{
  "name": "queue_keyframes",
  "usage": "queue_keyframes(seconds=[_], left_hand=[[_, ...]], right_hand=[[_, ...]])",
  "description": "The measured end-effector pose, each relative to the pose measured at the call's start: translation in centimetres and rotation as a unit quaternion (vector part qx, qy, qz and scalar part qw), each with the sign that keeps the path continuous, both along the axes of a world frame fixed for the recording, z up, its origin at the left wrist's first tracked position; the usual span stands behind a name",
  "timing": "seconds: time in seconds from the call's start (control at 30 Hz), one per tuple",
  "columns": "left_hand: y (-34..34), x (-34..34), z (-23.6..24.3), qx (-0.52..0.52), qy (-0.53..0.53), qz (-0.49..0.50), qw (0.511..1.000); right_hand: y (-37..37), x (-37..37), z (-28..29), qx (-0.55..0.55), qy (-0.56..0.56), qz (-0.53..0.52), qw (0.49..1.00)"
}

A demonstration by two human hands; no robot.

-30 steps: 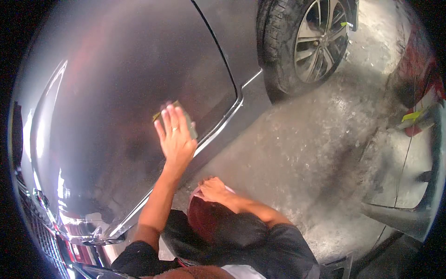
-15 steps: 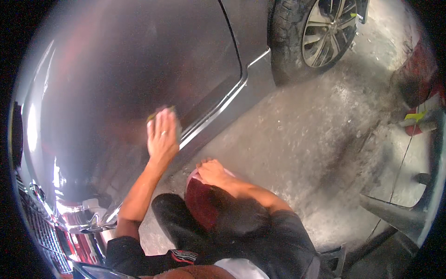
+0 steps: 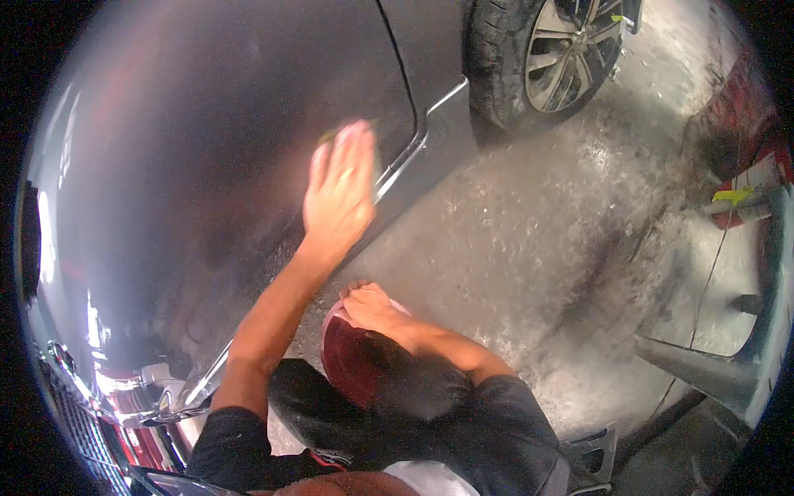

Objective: The person sands the side panel of a car door by hand using a sanding block, dipping the block into a bucket of water and wiping the surface with a cloth.

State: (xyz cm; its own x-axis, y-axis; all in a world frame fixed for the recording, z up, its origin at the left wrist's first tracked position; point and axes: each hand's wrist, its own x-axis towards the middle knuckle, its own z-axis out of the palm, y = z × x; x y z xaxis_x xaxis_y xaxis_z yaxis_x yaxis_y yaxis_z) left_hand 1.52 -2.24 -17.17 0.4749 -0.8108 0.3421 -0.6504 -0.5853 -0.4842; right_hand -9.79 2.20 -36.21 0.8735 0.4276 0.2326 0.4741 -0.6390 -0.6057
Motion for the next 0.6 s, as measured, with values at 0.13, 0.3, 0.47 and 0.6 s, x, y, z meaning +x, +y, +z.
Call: queue_keyframes(seconds=[0.13,0.3,0.47,0.6], left_hand=[[0.0,-0.6,-0.5,-0.013,0.007,-0.014,1.000],[4.4,-2.4,-3.9,-0.031,-0.005,0.067,0.997],[0.0,-0.4,-1.4,-0.054,-0.014,0.020,0.998],[3.2,-1.8,-2.9,-0.046,0.011,0.059,0.997]], right_hand=[[-0.3,-0.6,-0.3,0.037,-0.002,-0.022,0.999],[-0.8,-0.3,0.1,0.023,0.013,-0.033,0.999],[-0.5,-0.7,-0.1,0.034,-0.013,-0.035,0.999],[-0.5,-0.4,-0.4,0.020,-0.001,-0.034,0.999]])
